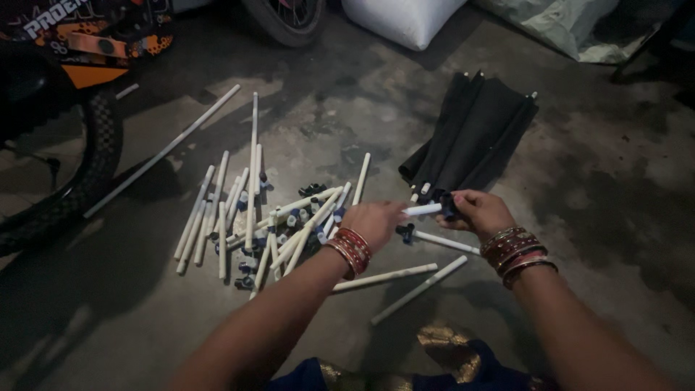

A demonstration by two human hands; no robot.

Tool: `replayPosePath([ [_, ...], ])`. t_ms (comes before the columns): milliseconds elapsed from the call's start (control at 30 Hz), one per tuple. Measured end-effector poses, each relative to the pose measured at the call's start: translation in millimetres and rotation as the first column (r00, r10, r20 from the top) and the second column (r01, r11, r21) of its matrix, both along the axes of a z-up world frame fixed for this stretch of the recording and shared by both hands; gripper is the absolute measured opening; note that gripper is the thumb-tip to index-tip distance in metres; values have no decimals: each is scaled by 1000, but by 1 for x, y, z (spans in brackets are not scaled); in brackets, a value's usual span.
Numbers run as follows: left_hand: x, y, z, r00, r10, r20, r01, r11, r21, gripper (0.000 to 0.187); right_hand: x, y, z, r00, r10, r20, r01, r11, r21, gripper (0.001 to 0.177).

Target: The person sits on the floor and assembles an umbrella by inserting white rods into a folded black canopy. They repeatedly pick up rods and small black connectors, attach them to the canopy, and place the assembled units aside.

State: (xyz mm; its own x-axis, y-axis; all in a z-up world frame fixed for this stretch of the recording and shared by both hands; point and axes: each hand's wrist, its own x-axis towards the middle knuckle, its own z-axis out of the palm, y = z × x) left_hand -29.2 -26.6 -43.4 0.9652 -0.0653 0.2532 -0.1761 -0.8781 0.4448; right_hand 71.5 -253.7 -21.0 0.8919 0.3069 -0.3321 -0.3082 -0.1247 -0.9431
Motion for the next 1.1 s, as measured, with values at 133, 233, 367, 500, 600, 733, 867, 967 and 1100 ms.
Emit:
replayPosePath([
  [133, -4, -3, 1, 997, -26, 69, 21, 998, 61, 23, 3, -2, -8, 995, -48, -83, 46, 999, -21, 36],
  [233, 1, -1, -5, 991, -69, 116, 49, 985, 167, 21, 2, -4, -16, 981, -80, -179, 75, 997, -37, 36],
  [367, 15, 8, -10, 995, -92, 40, 80, 966, 244, 24, -3, -3, -22, 983, 14, -184, -4, 999, 51, 33],
  [500, 17, 5, -10, 992, -122, -33, 126, 979, 162, 22, -2, -8, -28, 983, -100, -154, 96, 995, -35, 32],
  [600, 11, -2, -9, 988, -132, -76, 145, 967, 208, 24, 9, -25, -29, 977, -70, -204, 69, 998, -15, 31],
  [733, 10, -9, -8, 986, -159, 42, 148, 972, 185, 22, 22, -35, -39, 945, -114, -308, 120, 993, -1, 32],
  [867, 17, -7, -7, 992, -125, -20, 126, 967, 221, 27, 13, -29, -55, 948, 11, -317, 52, 980, 192, 34],
  [967, 30, -9, -13, 992, -82, -96, 106, 954, 279, 31, 13, -33, -70, 958, 20, -287, 35, 982, 183, 32],
  [1100, 39, -12, -36, 984, 34, 178, -66, 981, 180, 45, 31, -66, -96, 969, -73, -238, 128, 966, 225, 37],
])
